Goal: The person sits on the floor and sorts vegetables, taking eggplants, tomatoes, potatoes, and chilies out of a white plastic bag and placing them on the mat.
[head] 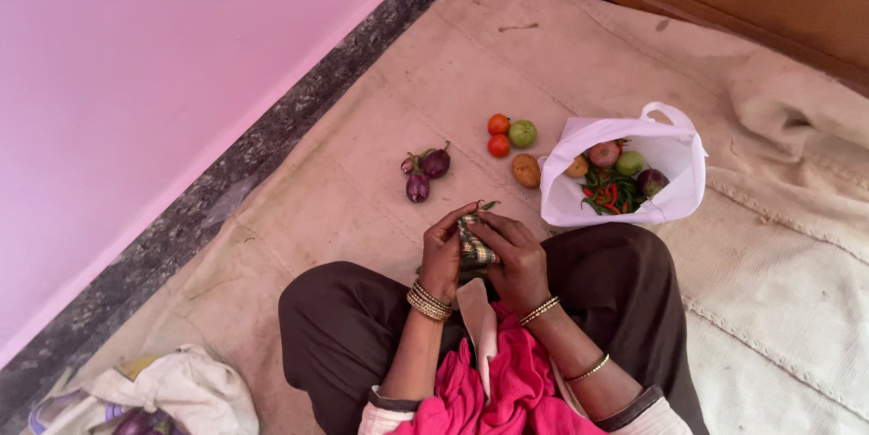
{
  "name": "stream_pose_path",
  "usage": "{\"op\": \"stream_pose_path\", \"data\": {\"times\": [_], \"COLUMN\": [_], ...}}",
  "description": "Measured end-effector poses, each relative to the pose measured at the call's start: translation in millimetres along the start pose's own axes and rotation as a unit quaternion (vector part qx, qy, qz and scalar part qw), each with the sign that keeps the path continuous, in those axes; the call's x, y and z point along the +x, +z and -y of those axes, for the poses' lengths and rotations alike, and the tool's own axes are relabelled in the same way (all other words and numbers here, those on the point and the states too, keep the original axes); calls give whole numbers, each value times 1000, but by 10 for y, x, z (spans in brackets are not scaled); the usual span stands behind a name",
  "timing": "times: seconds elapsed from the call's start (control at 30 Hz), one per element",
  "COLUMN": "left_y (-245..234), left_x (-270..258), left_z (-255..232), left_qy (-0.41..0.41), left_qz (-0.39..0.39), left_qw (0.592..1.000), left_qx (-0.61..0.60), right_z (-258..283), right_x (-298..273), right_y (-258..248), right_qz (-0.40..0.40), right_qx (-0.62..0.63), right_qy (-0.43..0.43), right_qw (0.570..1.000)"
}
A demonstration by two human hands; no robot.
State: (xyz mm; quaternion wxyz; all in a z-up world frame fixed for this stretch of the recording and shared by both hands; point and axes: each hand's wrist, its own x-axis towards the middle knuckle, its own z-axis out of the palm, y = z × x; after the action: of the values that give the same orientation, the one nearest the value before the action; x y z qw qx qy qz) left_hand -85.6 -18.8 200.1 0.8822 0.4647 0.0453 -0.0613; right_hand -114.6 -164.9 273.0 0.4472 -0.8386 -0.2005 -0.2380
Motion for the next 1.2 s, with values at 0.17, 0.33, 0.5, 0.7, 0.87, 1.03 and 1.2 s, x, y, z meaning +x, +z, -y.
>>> {"op": "stream_pose_path", "data": {"times": [0.17, 0.33, 0.5, 0.7, 0.87, 1.03, 1.2], "left_y": [35, 16, -191, -412, -188, -88, -54], "left_x": [-36, 7, 86, 137, -50, -27, -51], "left_z": [-70, 4, 119, 295, 109, 109, 62], "left_qy": [-12, -29, -55, -58, -102, -84, -71], "left_qz": [28, 14, -10, 45, 61, 29, 27], "left_qw": [998, 999, 994, 969, 979, 989, 993], "left_qx": [51, 21, -99, -235, -165, -117, -89], "right_z": [-63, -137, -125, -78, -102, -86, -95], "right_x": [51, 15, -33, -109, -98, -88, -56], "right_y": [23, 24, 39, 69, 11, -17, -10], "right_qz": [-37, -40, -25, -5, -44, -47, -27], "right_qx": [15, 42, 74, 58, 39, 41, 28], "right_qy": [16, 56, 50, 15, 27, 25, 12], "right_qw": [999, 997, 996, 998, 998, 998, 999]}}
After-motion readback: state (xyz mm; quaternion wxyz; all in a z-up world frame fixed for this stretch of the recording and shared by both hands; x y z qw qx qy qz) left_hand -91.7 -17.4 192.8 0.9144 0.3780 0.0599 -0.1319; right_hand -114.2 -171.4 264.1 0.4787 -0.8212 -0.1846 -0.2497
